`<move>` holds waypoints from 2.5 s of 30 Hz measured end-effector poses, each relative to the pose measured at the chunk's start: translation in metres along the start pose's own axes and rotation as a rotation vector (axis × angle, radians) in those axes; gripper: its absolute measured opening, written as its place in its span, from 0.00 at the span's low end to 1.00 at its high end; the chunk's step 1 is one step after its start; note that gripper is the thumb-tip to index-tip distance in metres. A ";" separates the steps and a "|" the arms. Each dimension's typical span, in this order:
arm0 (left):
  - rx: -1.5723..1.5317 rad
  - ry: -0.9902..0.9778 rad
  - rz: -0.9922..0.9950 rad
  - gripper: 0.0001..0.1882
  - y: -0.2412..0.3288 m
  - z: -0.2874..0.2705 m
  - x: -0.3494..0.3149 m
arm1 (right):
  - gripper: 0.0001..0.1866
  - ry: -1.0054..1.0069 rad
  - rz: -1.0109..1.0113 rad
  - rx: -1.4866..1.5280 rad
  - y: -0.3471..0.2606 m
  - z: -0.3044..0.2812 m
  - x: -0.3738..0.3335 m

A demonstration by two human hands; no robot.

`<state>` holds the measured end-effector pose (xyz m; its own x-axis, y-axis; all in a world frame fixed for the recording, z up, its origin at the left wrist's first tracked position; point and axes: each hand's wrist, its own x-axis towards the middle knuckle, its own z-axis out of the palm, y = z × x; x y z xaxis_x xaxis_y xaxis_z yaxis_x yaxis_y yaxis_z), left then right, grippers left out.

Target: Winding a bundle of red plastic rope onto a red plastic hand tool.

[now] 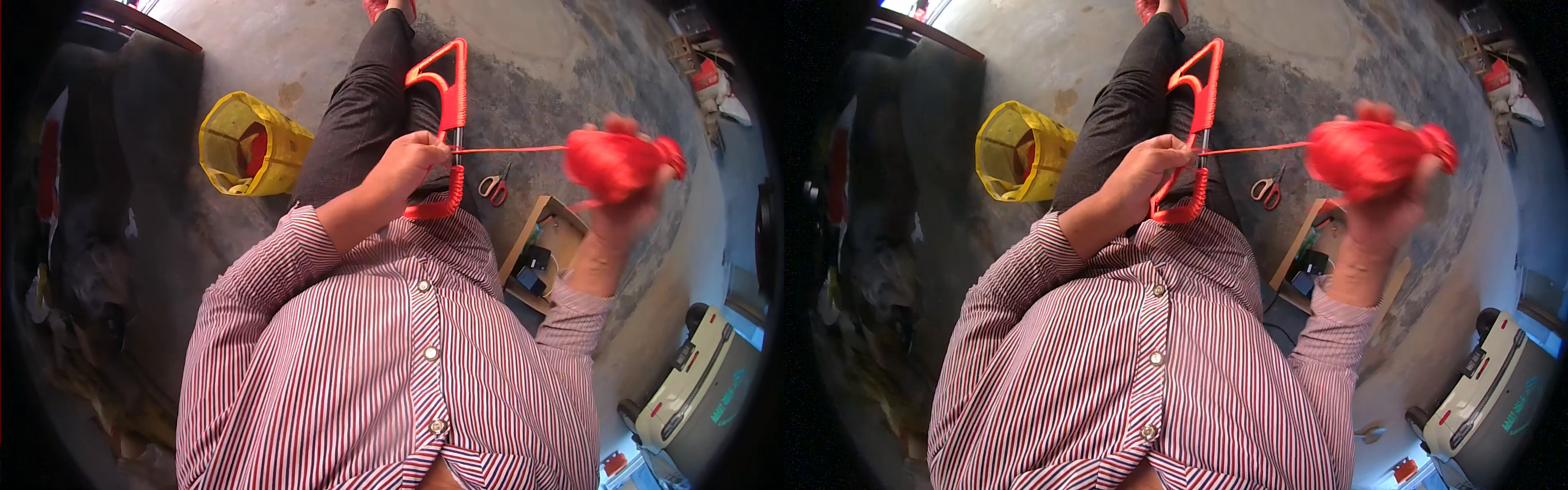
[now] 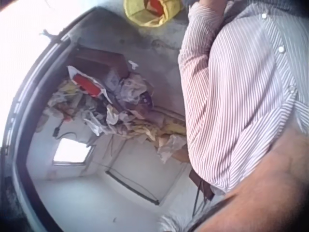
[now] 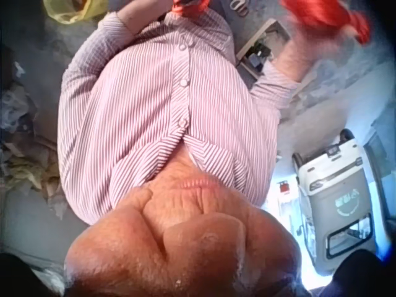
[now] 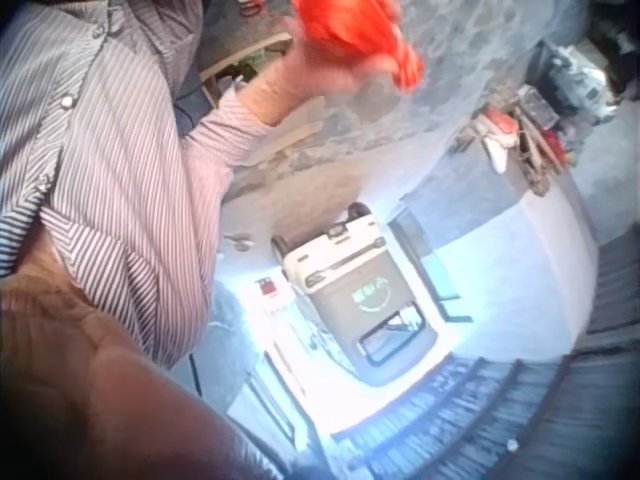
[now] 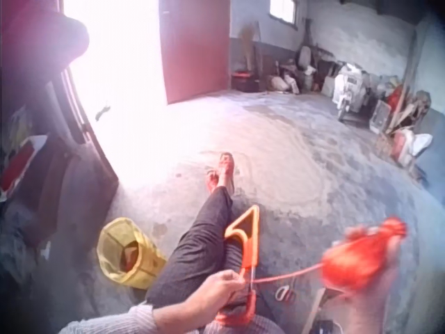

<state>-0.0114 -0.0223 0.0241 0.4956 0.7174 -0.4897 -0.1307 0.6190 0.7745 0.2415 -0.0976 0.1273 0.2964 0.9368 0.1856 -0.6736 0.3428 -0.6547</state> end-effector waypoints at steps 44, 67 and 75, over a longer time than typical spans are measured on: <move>1.625 -0.309 0.453 0.14 0.028 -0.014 -0.008 | 0.19 -0.467 0.686 -0.962 0.131 -0.049 -0.022; 0.078 -0.077 -0.085 0.23 -0.023 -0.002 0.028 | 0.27 -0.007 0.137 0.003 -0.068 -0.155 -0.060; 0.015 -0.078 -0.131 0.27 -0.014 0.005 0.020 | 0.15 -0.077 0.483 -0.692 0.099 -0.038 -0.041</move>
<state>0.0052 -0.0184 0.0053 0.5726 0.6038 -0.5546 -0.0480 0.7000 0.7126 0.1885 -0.1048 0.0266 0.0185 0.9802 -0.1971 -0.1405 -0.1927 -0.9712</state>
